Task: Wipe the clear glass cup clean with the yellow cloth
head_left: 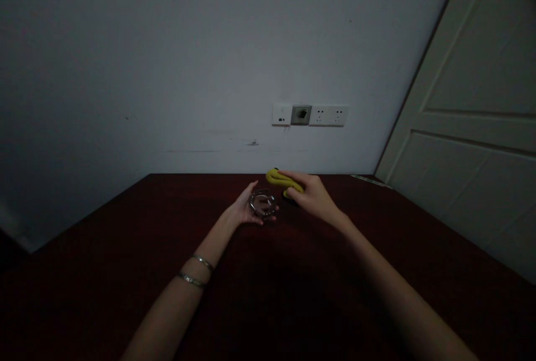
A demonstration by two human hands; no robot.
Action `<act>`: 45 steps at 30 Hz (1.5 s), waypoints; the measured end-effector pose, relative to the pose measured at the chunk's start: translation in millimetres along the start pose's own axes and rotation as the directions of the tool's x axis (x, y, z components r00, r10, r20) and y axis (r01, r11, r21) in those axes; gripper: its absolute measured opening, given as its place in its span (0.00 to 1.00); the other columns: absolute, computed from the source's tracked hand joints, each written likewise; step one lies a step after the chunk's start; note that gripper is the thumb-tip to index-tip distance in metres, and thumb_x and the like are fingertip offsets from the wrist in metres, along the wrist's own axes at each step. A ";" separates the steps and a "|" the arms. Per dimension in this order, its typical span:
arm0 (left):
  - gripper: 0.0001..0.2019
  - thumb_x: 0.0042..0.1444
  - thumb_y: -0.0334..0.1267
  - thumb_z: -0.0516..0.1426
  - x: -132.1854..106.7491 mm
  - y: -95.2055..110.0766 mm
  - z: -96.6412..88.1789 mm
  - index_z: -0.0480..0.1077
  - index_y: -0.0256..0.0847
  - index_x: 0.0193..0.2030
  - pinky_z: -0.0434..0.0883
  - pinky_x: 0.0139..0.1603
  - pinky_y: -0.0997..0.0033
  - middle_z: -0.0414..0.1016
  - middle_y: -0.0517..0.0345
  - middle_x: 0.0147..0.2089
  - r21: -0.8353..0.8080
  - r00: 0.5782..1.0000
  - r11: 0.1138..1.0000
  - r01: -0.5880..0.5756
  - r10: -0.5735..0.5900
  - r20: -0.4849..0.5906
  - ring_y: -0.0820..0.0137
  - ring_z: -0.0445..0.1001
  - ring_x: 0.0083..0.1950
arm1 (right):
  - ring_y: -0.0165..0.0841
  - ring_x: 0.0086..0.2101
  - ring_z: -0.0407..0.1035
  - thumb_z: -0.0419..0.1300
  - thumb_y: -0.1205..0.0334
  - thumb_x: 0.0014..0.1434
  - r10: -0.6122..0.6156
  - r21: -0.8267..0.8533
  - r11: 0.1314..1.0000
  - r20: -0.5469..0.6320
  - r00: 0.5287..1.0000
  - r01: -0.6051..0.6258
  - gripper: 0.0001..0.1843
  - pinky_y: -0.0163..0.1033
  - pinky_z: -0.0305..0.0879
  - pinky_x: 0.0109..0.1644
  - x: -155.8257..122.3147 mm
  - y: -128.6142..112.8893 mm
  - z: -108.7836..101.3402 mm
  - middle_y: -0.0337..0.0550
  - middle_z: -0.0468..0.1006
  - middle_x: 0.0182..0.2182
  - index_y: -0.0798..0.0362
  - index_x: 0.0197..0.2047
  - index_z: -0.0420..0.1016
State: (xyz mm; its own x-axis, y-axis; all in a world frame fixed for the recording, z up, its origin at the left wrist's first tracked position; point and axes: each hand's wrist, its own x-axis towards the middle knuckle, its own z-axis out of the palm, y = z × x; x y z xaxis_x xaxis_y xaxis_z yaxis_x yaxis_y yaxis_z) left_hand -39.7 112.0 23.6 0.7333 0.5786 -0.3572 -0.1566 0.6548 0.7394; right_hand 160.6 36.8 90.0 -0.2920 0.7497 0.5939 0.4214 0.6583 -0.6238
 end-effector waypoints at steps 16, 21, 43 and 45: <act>0.33 0.51 0.64 0.44 3.6 -8.6 -5.4 0.70 0.32 0.37 0.66 0.11 0.62 0.76 0.36 0.28 0.136 0.993 0.984 0.119 -0.121 0.009 0.52 0.75 0.23 | 0.34 0.55 0.62 0.55 0.70 0.57 -0.230 -0.394 0.767 0.569 0.790 0.507 0.15 0.44 0.60 0.55 -12.8 -12.6 27.9 0.40 0.75 0.49 0.48 0.48 0.72; 0.27 0.52 0.59 0.48 5.1 -6.3 -13.6 0.71 0.33 0.39 0.68 0.11 0.62 0.76 0.37 0.25 0.166 0.996 0.982 0.091 -0.089 -0.020 0.51 0.75 0.23 | 0.37 0.55 0.61 0.55 0.70 0.58 -0.213 -0.495 0.717 0.515 0.830 0.491 0.17 0.49 0.56 0.57 -18.4 1.0 47.2 0.47 0.74 0.50 0.52 0.51 0.69; 0.22 0.52 0.55 0.51 18.5 -15.6 5.5 0.71 0.35 0.32 0.62 0.11 0.70 0.74 0.48 0.19 0.241 0.969 0.963 -0.119 0.165 -0.181 0.62 0.71 0.16 | 0.29 0.26 0.70 0.52 0.69 0.44 0.282 0.236 0.810 0.645 0.710 -0.537 0.20 0.33 0.67 0.29 -7.2 24.1 15.3 0.42 0.78 0.30 0.56 0.40 0.77; 0.23 0.51 0.56 0.50 18.8 -16.3 1.9 0.71 0.35 0.34 0.63 0.12 0.69 0.75 0.47 0.21 0.193 0.968 0.975 -0.112 0.150 -0.199 0.58 0.74 0.19 | 0.34 0.31 0.73 0.54 0.69 0.43 0.326 0.422 0.648 0.599 0.732 -0.634 0.23 0.39 0.71 0.33 -7.1 29.3 8.7 0.46 0.79 0.34 0.58 0.45 0.74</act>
State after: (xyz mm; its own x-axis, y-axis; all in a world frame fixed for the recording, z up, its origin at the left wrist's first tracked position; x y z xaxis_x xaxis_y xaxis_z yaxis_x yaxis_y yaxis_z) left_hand -22.2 111.3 5.9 0.5551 0.7555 -0.3481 -0.1066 0.4796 0.8710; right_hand 167.5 51.4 63.1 -0.5906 0.8037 -0.0728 0.0954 -0.0200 -0.9952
